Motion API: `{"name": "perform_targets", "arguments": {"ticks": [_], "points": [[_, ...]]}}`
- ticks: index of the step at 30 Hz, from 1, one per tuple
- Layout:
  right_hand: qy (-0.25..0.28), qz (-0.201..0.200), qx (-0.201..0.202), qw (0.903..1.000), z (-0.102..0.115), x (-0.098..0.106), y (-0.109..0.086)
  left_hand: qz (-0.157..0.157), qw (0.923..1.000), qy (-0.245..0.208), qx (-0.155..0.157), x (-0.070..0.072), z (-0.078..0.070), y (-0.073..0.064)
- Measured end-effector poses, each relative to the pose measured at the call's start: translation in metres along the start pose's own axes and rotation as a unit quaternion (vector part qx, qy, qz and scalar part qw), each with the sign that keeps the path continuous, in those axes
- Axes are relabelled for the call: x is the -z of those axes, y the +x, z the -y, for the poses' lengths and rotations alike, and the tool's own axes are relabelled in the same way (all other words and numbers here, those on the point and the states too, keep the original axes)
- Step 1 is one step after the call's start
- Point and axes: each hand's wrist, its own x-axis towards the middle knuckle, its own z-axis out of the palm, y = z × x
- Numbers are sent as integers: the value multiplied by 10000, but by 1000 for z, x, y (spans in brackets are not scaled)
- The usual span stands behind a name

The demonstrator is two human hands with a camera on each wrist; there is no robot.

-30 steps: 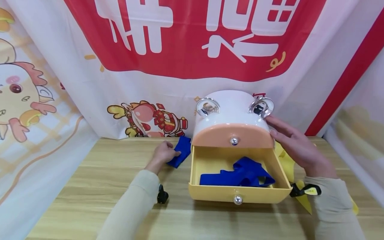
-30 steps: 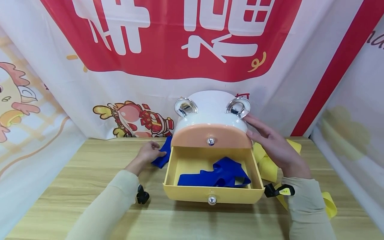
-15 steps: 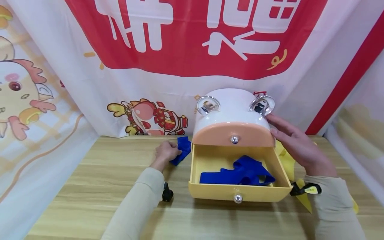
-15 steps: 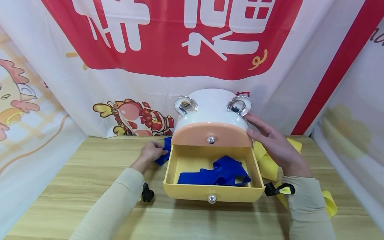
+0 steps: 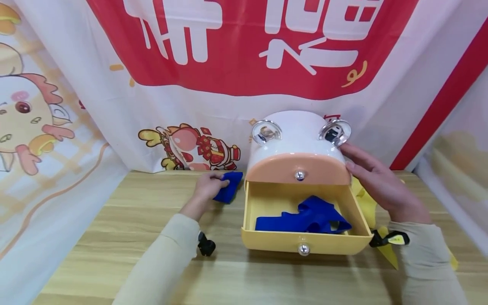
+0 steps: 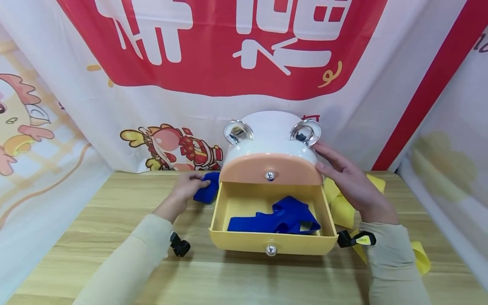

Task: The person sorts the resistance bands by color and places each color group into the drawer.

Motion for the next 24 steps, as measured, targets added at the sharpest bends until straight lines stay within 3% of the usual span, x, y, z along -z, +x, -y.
{"name": "perform_targets", "arguments": {"ticks": [6,14,19,24], "points": [[52,-5,23,10000,0,-1,1,110,9979,-511,-381,24,-21,-20],[-115,-15,91,9999,-2,4,0,400,9898,-1122,-785,39,-68,-78],[-59,74,264,9996,-2,4,0,864,9772,-1471,-1266,49,-91,-116],[131,115,311,9994,-2,-2,0,1422,9674,-1607,-1347,51,-108,-140]]}}
